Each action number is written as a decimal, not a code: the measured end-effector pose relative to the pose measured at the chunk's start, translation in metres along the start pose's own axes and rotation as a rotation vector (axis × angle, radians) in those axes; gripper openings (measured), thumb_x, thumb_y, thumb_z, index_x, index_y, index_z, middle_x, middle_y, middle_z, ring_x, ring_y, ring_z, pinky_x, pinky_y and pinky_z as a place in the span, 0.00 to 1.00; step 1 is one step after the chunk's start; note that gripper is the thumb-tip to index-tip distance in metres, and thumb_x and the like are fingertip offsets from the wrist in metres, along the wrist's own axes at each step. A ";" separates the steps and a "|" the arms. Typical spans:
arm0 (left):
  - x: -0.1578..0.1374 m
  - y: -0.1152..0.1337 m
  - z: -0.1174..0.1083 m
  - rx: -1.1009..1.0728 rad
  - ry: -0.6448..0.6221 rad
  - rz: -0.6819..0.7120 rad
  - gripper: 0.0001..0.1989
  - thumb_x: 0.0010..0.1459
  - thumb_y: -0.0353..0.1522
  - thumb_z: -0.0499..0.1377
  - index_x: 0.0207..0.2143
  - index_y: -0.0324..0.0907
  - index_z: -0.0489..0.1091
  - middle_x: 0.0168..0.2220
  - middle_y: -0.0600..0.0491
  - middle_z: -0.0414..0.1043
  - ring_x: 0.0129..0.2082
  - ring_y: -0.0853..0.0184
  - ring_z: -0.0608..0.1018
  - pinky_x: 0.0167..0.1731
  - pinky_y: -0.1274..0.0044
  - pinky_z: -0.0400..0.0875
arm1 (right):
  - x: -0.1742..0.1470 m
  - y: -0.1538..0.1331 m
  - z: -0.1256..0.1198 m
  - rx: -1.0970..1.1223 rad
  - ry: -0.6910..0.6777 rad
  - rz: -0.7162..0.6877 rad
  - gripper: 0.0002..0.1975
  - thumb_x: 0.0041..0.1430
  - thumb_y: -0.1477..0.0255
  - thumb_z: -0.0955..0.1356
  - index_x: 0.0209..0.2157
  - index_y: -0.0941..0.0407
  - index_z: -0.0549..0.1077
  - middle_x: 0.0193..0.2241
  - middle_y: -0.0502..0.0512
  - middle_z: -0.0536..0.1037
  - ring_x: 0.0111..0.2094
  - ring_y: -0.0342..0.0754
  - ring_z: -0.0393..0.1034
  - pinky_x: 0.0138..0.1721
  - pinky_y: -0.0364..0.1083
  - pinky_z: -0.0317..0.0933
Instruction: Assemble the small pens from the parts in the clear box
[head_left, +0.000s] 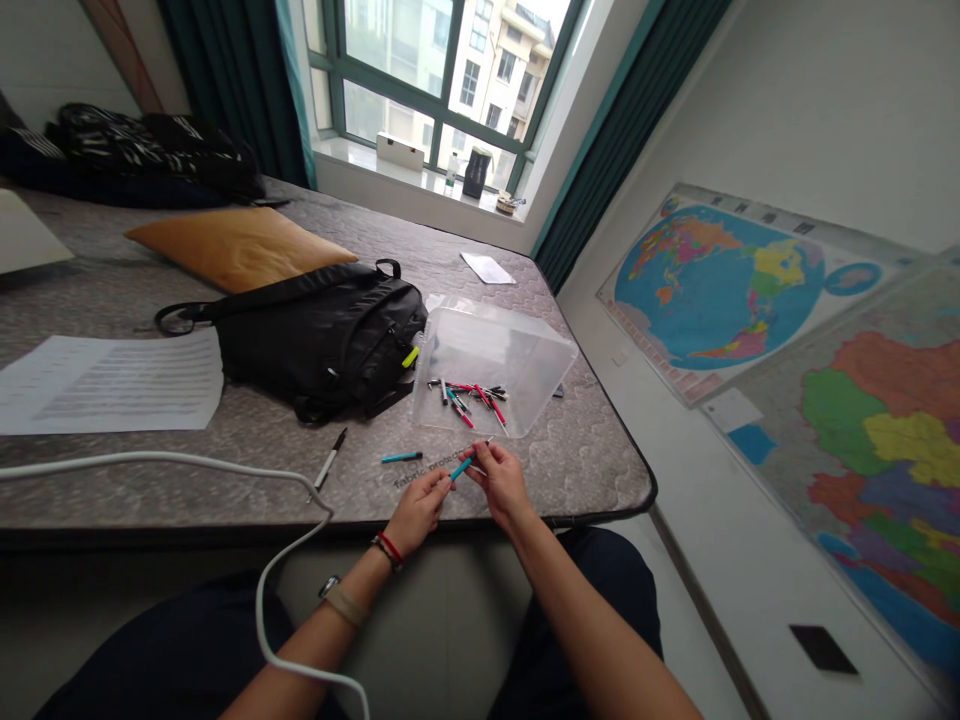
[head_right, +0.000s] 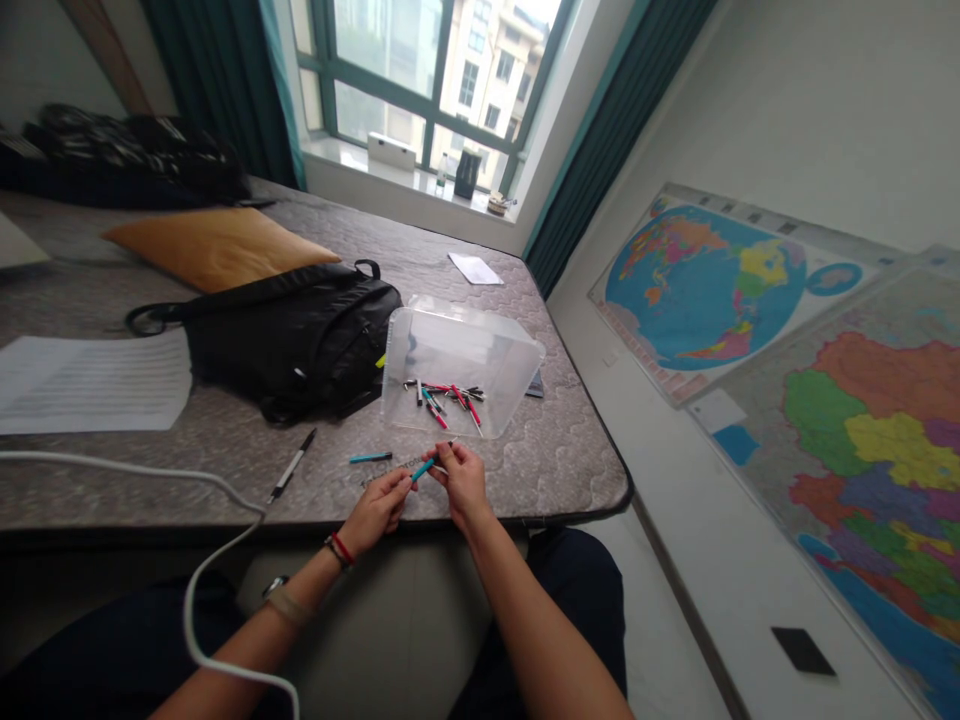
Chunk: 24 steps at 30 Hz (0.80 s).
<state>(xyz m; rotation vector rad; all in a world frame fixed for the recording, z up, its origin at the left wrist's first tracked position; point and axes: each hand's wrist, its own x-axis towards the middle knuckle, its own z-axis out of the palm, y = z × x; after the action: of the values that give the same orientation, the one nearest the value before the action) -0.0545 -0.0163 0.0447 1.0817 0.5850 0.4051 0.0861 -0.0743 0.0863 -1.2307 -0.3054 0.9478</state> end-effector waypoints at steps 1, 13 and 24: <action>0.001 0.000 0.001 -0.104 -0.053 -0.060 0.16 0.58 0.47 0.58 0.32 0.44 0.65 0.14 0.66 0.47 0.12 0.76 0.49 0.13 0.82 0.45 | 0.000 -0.001 0.000 0.006 -0.017 -0.003 0.18 0.46 0.60 0.78 0.31 0.58 0.75 0.30 0.54 0.80 0.37 0.50 0.77 0.40 0.48 0.71; 0.004 0.001 -0.004 -0.259 -0.128 -0.155 0.17 0.58 0.47 0.58 0.30 0.43 0.63 0.15 0.67 0.45 0.12 0.78 0.48 0.12 0.84 0.48 | -0.001 -0.016 0.000 -0.065 -0.073 0.042 0.20 0.46 0.64 0.78 0.42 0.55 0.80 0.35 0.52 0.79 0.35 0.44 0.72 0.38 0.44 0.69; 0.003 0.000 -0.012 -0.453 -0.249 -0.355 0.14 0.59 0.43 0.56 0.30 0.42 0.63 0.13 0.67 0.43 0.14 0.77 0.45 0.13 0.84 0.47 | 0.004 -0.003 -0.013 0.107 -0.099 0.055 0.22 0.46 0.67 0.78 0.45 0.54 0.77 0.45 0.57 0.81 0.47 0.52 0.75 0.50 0.51 0.67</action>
<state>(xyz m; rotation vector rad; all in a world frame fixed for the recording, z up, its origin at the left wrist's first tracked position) -0.0593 -0.0062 0.0399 0.5663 0.4237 0.0798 0.0981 -0.0803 0.0832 -1.1009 -0.2966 1.0612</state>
